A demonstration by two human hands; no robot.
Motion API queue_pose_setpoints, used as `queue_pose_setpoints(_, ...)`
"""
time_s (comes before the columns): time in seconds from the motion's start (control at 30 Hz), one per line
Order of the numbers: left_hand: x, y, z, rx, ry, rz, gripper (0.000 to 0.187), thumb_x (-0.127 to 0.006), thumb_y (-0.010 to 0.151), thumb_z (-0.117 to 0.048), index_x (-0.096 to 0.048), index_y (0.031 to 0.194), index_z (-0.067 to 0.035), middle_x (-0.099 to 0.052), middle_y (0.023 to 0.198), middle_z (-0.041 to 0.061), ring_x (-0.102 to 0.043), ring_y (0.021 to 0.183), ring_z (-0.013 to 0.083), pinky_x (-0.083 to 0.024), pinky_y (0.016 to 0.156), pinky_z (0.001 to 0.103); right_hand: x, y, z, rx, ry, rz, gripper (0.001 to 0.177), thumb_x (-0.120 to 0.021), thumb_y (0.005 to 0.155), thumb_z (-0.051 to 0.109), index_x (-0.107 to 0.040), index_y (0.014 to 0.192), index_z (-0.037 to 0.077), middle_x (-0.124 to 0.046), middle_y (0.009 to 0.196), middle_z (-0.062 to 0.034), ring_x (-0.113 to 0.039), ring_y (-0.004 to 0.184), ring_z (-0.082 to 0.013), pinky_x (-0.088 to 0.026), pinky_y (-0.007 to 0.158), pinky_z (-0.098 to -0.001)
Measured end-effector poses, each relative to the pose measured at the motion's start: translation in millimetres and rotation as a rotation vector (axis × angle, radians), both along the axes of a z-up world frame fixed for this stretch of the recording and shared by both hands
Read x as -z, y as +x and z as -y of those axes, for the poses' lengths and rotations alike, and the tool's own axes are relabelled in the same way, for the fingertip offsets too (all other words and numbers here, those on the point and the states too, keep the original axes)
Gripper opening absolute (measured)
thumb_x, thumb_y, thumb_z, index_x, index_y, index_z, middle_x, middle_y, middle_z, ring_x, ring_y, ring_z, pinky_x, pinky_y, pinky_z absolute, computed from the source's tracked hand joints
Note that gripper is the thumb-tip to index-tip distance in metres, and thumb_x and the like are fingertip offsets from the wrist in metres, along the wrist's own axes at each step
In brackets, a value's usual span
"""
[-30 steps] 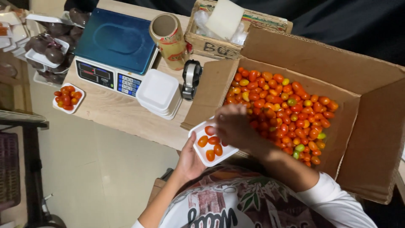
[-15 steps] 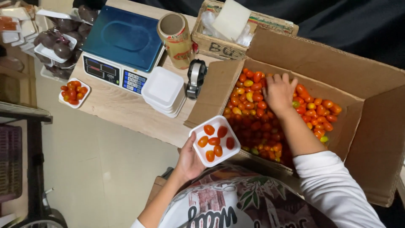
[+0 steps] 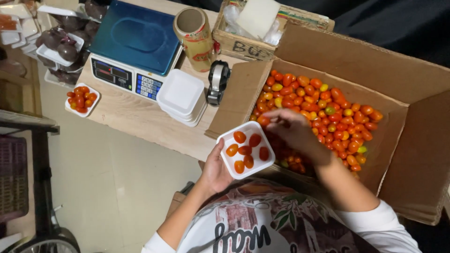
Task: Sorting and packaging cherry tomatoes by picking them from a bulk box and placing them into small plastic trays.
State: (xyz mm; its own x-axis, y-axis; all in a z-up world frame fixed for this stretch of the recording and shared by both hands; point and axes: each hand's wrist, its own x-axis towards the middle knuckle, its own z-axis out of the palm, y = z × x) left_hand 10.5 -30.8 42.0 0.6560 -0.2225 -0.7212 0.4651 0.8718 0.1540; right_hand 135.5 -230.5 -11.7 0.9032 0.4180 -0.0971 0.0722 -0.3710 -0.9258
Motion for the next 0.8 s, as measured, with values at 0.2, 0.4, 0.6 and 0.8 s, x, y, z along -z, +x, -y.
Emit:
queue_pose_setpoints(0.2,10,-2,1,0.046,0.012,-0.030,0.065,-0.057,0.092,-0.058,-0.065,0.130,-0.005,-0.070,0.119,0.016,-0.067,0.108,0.0331,-0.054,0.094,0.056,11,-17,-11,-0.240,-0.063,0.644,0.030,-0.063,0.099,0.024,-0.073,0.127,0.018,-0.068,0.107,-0.0069,-0.065,0.100,-0.0316,-0.047,0.095,-0.0462)
queue_pose_setpoints(0.4,21,-9,-3,0.004,0.019,-0.080,0.067,-0.055,0.092,-0.058,-0.063,0.133,-0.006,-0.068,0.124,0.015,-0.066,0.111,0.0340,-0.052,0.098,0.056,35,-27,-17,-0.334,0.018,0.855,0.032,-0.056,0.102,0.033,-0.073,0.127,0.022,-0.060,0.138,-0.0094,-0.055,0.125,-0.0343,-0.040,0.105,-0.0465)
queue_pose_setpoints(0.6,17,-7,-14,-0.048,0.052,-0.067,0.066,-0.054,0.093,-0.057,-0.063,0.133,-0.006,-0.068,0.124,0.016,-0.065,0.111,0.0340,-0.052,0.097,0.056,57,31,10,0.167,-0.056,0.243,0.036,-0.065,0.098,0.050,-0.074,0.127,0.030,-0.067,0.120,-0.0043,-0.060,0.120,-0.0276,-0.042,0.105,-0.0429)
queue_pose_setpoints(0.8,32,-17,-19,-0.049,-0.008,0.005,0.076,-0.046,0.087,-0.055,-0.050,0.147,-0.008,-0.053,0.147,0.019,-0.050,0.132,0.0381,-0.035,0.113,0.054,107,105,71,0.330,-1.048,0.643,0.028,-0.069,0.091,0.041,-0.071,0.113,0.024,-0.065,0.098,-0.0149,-0.059,0.097,-0.0397,-0.050,0.069,-0.0532)
